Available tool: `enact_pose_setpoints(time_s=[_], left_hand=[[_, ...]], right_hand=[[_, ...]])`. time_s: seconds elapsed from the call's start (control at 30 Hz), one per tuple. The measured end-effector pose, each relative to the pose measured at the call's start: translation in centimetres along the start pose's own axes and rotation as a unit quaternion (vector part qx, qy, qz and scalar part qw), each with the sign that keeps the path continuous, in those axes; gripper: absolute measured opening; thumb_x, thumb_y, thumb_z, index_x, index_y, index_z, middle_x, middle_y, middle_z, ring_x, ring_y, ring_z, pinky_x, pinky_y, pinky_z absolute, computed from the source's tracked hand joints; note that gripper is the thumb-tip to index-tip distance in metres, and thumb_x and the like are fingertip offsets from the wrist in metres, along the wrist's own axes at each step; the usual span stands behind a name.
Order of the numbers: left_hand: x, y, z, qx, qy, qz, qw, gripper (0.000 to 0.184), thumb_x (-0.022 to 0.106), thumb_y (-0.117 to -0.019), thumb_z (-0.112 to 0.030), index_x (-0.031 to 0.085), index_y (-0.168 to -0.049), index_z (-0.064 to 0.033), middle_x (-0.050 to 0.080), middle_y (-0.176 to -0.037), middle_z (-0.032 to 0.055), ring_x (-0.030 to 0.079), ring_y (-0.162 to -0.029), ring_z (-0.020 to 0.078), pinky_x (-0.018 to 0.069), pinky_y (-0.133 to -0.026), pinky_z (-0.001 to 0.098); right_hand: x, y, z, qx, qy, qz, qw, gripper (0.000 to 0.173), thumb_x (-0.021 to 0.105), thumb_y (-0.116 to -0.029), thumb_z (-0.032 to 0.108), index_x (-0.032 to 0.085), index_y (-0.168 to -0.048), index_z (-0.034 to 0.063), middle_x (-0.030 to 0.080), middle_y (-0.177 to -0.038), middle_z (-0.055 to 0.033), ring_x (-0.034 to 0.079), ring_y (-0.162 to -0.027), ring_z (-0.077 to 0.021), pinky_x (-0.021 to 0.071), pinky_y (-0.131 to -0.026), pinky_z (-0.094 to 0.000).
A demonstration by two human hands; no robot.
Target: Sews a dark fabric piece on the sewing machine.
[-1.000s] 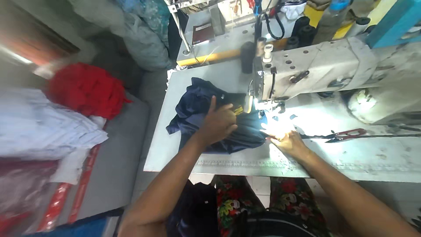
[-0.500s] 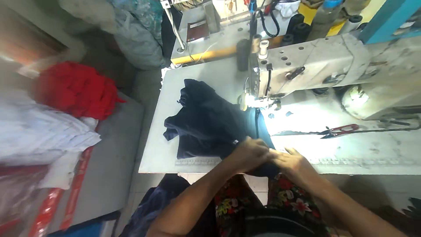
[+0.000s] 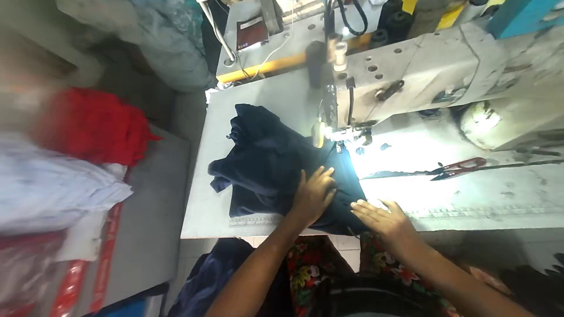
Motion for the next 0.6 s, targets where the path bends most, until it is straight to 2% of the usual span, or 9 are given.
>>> enact_pose_setpoints(time_s=[0.1, 0.37, 0.6], left_hand=[[-0.1, -0.6, 0.4, 0.009, -0.005, -0.014, 1.0, 0.018, 0.063, -0.0979, -0.014, 0.073, -0.106, -0.0012, 0.065, -0.139, 0.0141, 0.052, -0.14, 0.0339, 0.026, -0.114, 0.0733], [-0.4, -1.5, 1.1, 0.013, -0.004, -0.021, 1.0, 0.02, 0.059, -0.1002, -0.015, 0.072, -0.105, 0.0003, 0.064, -0.14, 0.0145, 0.051, -0.141, 0.0334, 0.0248, -0.116, 0.0717], [-0.9, -3.1, 1.6, -0.013, -0.003, -0.016, 1.0, 0.026, 0.053, -0.1042, -0.018, 0.069, -0.101, 0.0022, 0.061, -0.143, 0.0163, 0.048, -0.144, 0.0342, 0.0219, -0.117, 0.0711]], right_hand=[[0.1, -0.2, 0.0, 0.001, 0.014, -0.007, 1.0, 0.027, 0.056, -0.0922, 0.0, 0.079, -0.105, 0.009, 0.078, -0.115, -0.0044, 0.074, -0.109, -0.0207, 0.0543, -0.092, -0.045], [0.3, -1.2, -0.5, 0.01, 0.003, 0.003, 1.0, 0.027, 0.057, -0.0908, -0.001, 0.079, -0.105, 0.008, 0.078, -0.116, -0.0056, 0.074, -0.109, -0.0244, 0.0553, -0.088, -0.0507], [0.7, -2.3, -1.1, 0.02, 0.01, -0.001, 1.0, 0.027, 0.059, -0.0903, -0.003, 0.079, -0.105, 0.0075, 0.078, -0.116, -0.0061, 0.074, -0.109, -0.0241, 0.056, -0.08, -0.0488]])
Point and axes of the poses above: each hand's wrist, its own y-axis away from the middle knuckle, its own x-axis out of the palm, z = x × y, the point moved 6 cm from there along -y, towards the middle knuckle
